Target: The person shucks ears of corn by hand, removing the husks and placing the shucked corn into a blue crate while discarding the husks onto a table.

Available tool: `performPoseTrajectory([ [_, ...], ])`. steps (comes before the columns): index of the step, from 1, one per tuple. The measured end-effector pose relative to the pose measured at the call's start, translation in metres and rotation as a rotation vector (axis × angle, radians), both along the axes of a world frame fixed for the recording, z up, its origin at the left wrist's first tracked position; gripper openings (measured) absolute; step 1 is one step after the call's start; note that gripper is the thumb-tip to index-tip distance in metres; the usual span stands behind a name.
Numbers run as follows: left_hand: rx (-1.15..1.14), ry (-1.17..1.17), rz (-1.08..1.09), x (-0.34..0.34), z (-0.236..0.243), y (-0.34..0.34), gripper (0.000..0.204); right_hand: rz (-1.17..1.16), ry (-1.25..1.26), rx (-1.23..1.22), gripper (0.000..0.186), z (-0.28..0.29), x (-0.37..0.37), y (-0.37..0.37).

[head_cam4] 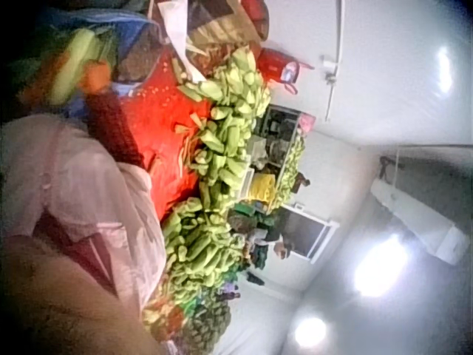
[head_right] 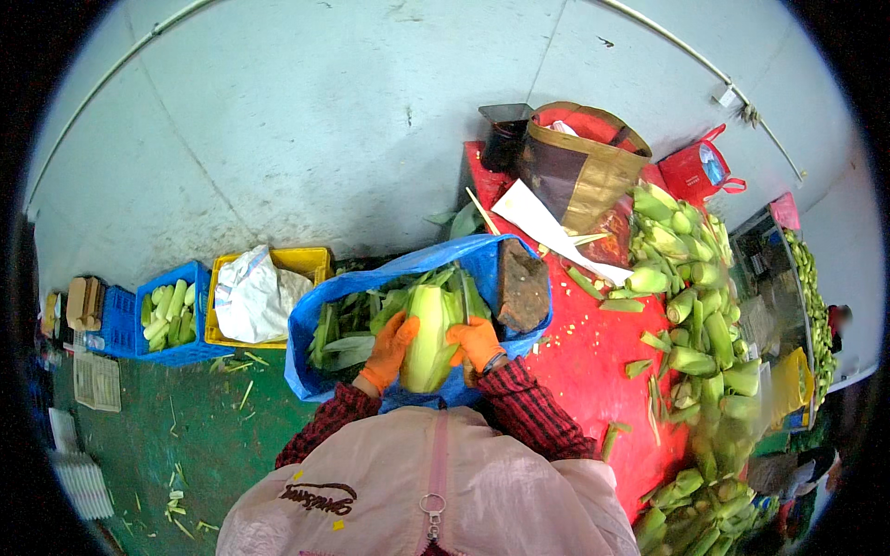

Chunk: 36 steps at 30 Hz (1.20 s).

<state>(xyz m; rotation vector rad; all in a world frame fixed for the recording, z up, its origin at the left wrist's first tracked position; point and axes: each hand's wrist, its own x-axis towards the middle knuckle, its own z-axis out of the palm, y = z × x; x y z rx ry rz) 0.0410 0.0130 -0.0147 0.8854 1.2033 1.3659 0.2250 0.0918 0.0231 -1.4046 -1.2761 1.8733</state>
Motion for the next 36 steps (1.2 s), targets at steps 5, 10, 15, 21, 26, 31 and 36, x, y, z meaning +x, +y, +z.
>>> performPoseTrajectory([
  [5, 0.081, -0.015, 0.043, 0.011, 0.013, 0.005, 0.065, -0.06, 0.118, -0.033, 0.015, 0.003, -0.01, -0.01],
  [10, -0.007, -0.299, -0.107, 0.002, 0.001, 0.002, 0.066, 0.162, 0.208, -0.105, 0.019, 0.018, -0.006, -0.018],
  [15, -0.025, -0.269, -0.153, -0.013, 0.0, 0.005, 0.06, 0.108, 0.403, -0.273, 0.031, 0.05, -0.001, -0.017],
  [21, 0.094, -0.663, -0.098, -0.031, 0.01, -0.006, 0.07, 0.037, 0.124, -0.147, 0.02, 0.048, 0.044, 0.019],
  [26, 0.198, -0.527, 0.003, -0.055, 0.02, -0.003, 0.073, -0.089, -0.248, 0.139, 0.022, 0.0, 0.035, 0.037],
  [31, 0.265, 0.252, 0.089, -0.072, 0.029, 0.005, 0.074, -0.091, -0.64, 0.329, 0.079, 0.025, -0.003, -0.004],
  [36, 0.354, 0.541, -0.08, -0.068, 0.06, 0.008, 0.077, 0.035, -0.301, 0.632, 0.088, 0.102, -0.06, -0.068],
])
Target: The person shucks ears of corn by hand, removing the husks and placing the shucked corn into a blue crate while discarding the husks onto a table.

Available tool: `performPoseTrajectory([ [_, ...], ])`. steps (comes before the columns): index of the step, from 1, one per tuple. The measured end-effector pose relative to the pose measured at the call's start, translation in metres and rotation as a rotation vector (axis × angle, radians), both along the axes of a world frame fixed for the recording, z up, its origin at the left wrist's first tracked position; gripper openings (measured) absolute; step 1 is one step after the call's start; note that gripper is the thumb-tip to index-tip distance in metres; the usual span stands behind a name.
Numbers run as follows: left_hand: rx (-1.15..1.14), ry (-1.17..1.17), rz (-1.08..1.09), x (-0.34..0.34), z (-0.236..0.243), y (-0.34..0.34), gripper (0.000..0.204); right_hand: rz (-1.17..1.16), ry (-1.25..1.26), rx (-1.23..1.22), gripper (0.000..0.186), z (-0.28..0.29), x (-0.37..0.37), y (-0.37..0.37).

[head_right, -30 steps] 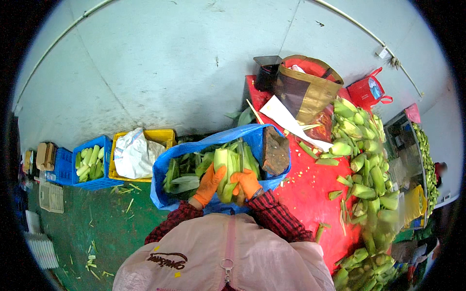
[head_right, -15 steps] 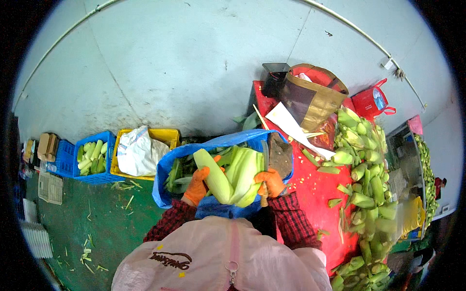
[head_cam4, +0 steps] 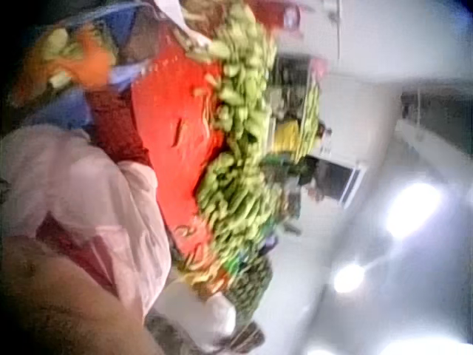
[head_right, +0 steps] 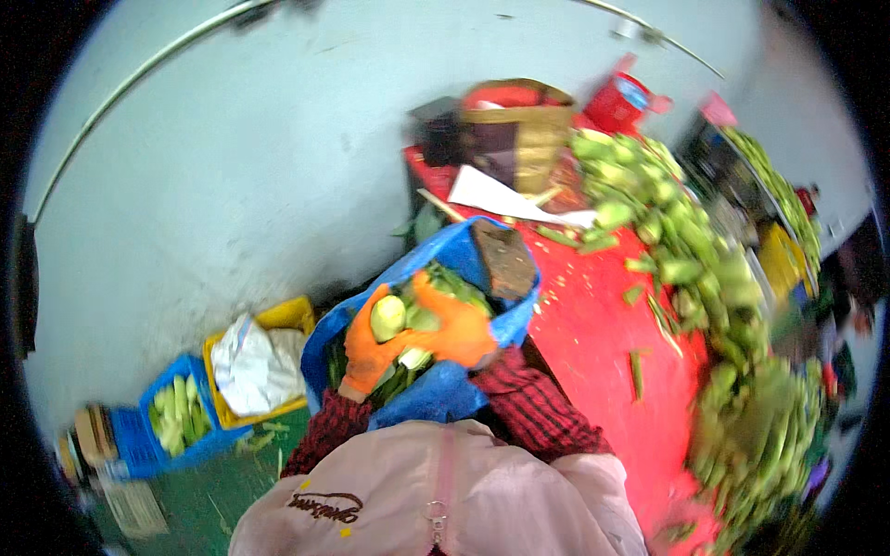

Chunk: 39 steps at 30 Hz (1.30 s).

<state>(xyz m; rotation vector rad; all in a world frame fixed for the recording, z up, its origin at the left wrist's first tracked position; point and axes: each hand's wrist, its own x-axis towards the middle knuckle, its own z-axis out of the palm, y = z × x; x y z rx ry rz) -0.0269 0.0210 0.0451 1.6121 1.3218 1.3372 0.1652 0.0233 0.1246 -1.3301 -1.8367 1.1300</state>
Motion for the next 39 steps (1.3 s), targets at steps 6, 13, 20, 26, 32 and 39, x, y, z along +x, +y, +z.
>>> performPoseTrajectory([
  [6, 0.103, 0.069, -0.386, 0.011, 0.007, -0.005, 0.101, -0.234, 0.185, 0.11, 0.069, -0.05, -0.014, -0.01],
  [13, -0.107, -0.108, -0.665, 0.008, -0.045, -0.004, 0.093, -0.575, 0.983, -0.094, 0.049, -0.022, 0.044, -0.058],
  [20, 0.319, 0.677, -0.884, 0.005, -0.085, 0.085, 0.034, -0.802, 1.104, 0.017, 0.049, -0.062, 0.087, -0.11],
  [26, 0.465, 0.899, -0.932, -0.014, -0.092, 0.122, 0.038, -1.151, 0.715, 0.02, 0.06, -0.072, 0.131, -0.235],
  [32, 0.142, 0.873, -0.752, -0.037, -0.133, 0.108, 0.039, -1.483, -0.518, -0.414, 0.069, -0.118, 0.151, -0.374],
  [39, 0.002, 0.805, -0.635, -0.021, -0.15, 0.102, 0.041, -1.578, 0.643, -0.276, 0.039, -0.099, 0.15, -0.324],
])
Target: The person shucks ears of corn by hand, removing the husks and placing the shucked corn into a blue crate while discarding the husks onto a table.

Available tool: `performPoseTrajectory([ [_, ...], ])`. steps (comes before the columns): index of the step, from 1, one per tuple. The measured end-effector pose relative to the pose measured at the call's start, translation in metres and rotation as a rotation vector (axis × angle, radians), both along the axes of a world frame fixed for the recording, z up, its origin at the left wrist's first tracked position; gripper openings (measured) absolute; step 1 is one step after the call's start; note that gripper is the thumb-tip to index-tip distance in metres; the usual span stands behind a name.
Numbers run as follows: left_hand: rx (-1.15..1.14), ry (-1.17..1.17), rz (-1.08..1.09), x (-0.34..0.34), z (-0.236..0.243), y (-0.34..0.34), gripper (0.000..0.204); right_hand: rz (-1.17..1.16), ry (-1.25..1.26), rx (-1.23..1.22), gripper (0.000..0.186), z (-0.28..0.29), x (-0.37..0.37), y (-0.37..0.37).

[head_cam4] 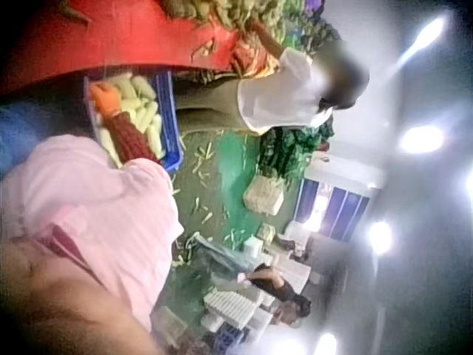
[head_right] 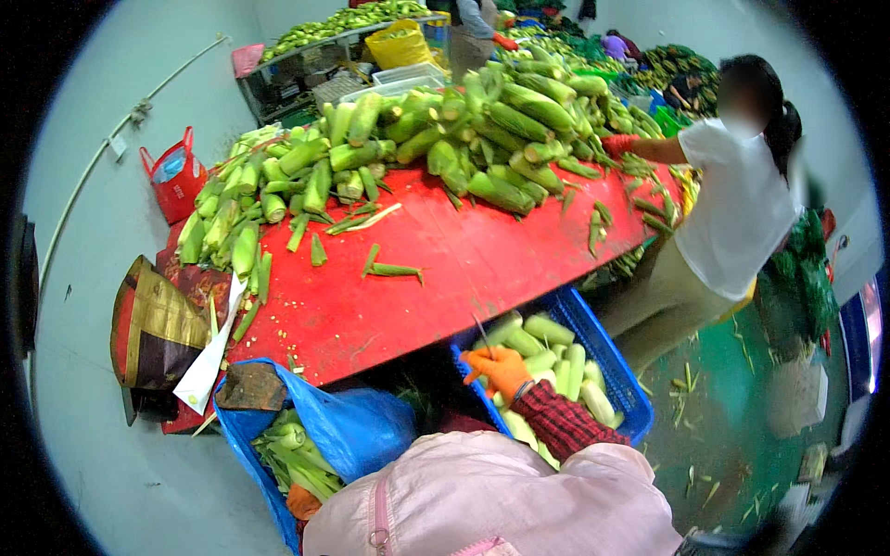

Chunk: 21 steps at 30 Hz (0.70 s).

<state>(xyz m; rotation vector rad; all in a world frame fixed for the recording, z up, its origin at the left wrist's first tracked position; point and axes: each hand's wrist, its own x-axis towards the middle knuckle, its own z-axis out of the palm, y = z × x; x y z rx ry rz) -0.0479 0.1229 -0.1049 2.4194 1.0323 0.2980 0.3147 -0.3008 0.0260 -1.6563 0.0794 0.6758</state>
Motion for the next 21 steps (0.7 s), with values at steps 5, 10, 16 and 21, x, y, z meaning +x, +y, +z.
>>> performPoseTrajectory([
  [5, -0.044, 0.052, 0.079, -0.003, 0.015, 0.009, 0.042, 0.371, 0.401, 0.266, 0.04, -0.011, -0.006, 0.054],
  [10, -0.162, 0.179, 0.183, -0.015, 0.028, -0.002, 0.043, 0.145, -0.014, -0.097, 0.04, 0.017, 0.142, 0.066],
  [16, -0.412, 0.48, 0.332, 0.001, 0.1, 0.004, 0.045, -0.101, -0.725, -0.871, 0.069, -0.022, 0.398, 0.011],
  [21, -0.171, 0.437, 0.415, -0.003, 0.115, 0.017, 0.05, 0.051, -0.557, -1.25, 0.099, -0.022, 0.461, 0.021],
])
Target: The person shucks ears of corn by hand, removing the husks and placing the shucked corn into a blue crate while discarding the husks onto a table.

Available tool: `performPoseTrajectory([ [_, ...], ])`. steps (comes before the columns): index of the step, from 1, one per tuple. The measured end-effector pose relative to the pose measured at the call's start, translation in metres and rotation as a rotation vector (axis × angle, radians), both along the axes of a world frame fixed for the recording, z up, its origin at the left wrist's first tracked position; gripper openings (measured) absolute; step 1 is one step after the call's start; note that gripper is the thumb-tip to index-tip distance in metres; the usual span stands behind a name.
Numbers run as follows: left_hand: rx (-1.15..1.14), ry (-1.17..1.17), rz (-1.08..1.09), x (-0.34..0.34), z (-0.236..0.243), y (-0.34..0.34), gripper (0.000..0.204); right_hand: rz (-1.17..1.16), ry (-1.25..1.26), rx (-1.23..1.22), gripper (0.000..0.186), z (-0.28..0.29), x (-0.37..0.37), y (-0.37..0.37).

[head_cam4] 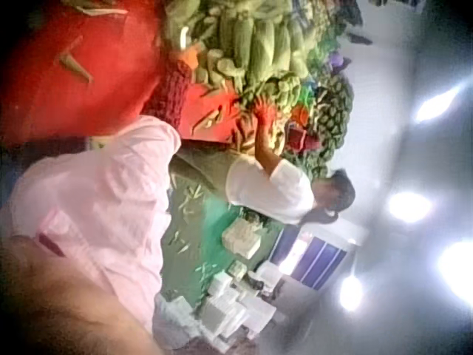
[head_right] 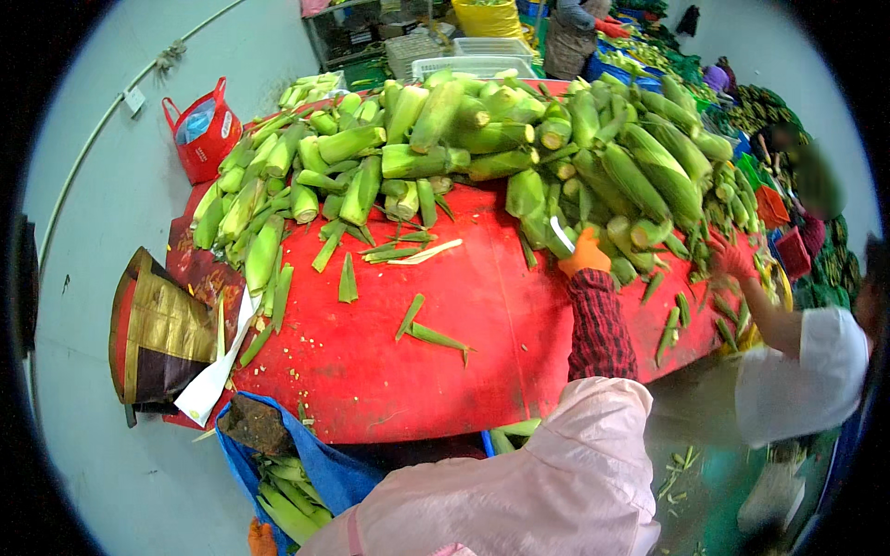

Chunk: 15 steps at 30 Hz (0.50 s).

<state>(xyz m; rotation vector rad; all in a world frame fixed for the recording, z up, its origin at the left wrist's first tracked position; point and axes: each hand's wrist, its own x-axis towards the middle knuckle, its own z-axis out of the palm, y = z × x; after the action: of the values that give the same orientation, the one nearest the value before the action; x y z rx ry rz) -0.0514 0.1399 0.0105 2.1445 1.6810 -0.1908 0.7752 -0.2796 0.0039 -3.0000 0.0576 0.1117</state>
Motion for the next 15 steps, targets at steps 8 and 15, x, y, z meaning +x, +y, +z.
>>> performPoseTrajectory([
  [8, 0.236, -0.341, -0.003, 0.117, 0.062, -0.025, 0.048, 0.029, 0.039, 0.0, 0.098, 0.029, -0.007, 0.007],
  [15, -0.477, -1.42, 0.132, 0.26, 0.048, -0.034, 0.035, 0.763, -0.218, 0.659, 0.102, 0.072, -0.144, 0.086],
])
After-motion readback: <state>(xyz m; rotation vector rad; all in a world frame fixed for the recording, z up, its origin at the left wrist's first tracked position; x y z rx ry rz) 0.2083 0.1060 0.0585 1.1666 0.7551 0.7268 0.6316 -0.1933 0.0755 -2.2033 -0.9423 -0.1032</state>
